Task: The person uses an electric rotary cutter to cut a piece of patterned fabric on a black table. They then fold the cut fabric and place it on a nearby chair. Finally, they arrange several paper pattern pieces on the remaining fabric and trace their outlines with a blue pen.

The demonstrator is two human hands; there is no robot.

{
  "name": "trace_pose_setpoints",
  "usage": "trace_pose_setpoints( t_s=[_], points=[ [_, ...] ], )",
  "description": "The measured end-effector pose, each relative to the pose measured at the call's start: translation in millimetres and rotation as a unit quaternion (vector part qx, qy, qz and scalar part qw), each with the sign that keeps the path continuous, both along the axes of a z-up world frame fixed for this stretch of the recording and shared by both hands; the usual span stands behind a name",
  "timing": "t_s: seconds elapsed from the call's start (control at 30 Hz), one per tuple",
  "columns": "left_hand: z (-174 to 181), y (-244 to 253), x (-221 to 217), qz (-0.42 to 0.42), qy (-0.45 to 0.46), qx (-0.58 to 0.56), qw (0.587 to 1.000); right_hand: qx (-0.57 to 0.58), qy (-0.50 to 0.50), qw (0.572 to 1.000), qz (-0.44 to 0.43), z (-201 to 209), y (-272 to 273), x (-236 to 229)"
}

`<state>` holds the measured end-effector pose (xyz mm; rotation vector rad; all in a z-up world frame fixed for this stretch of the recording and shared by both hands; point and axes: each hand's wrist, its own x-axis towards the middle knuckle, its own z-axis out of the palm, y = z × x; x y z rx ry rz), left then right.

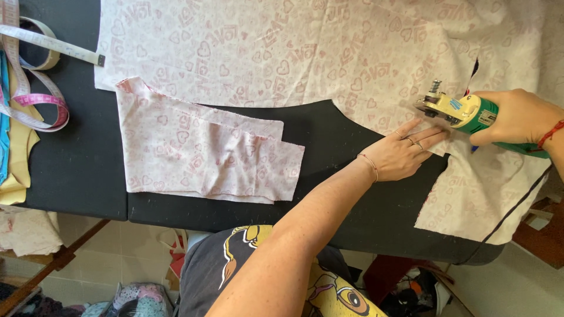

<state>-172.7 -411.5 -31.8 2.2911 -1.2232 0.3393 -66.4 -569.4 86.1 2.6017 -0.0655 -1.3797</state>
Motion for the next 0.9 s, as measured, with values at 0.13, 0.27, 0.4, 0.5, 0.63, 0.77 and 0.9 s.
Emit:
trace_pose_setpoints(
  t_s=[0.13, 0.27, 0.4, 0.5, 0.63, 0.77, 0.9],
  points=[
    [-2, -2, 0, -0.023, -0.004, 0.010, 1.000, -0.009, 0.008, 1.000, -0.017, 12, 26, 3],
    [-8, -5, -1, -0.023, 0.001, -0.002, 1.000, 0.009, 0.016, 0.999, -0.033, 26, 53, 7],
    [-16, -8, -4, -0.014, -0.012, -0.059, 0.998, 0.028, 0.019, 0.998, -0.058, 29, 67, 8],
    [-19, -9, -3, -0.031, -0.013, -0.044, 0.998, 0.027, 0.017, 0.997, -0.071, 34, 81, 9],
    [-22, -10, -6, -0.038, -0.007, -0.053, 0.998, 0.035, 0.021, 0.997, -0.063, 36, 96, 10],
    [-21, -7, -9, -0.053, -0.002, -0.024, 0.998, 0.035, 0.022, 0.998, -0.044, 36, 107, 11],
    [-11, 4, -10, -0.061, -0.007, -0.009, 0.998, 0.043, 0.022, 0.998, -0.040, 37, 119, 11]
  ],
)
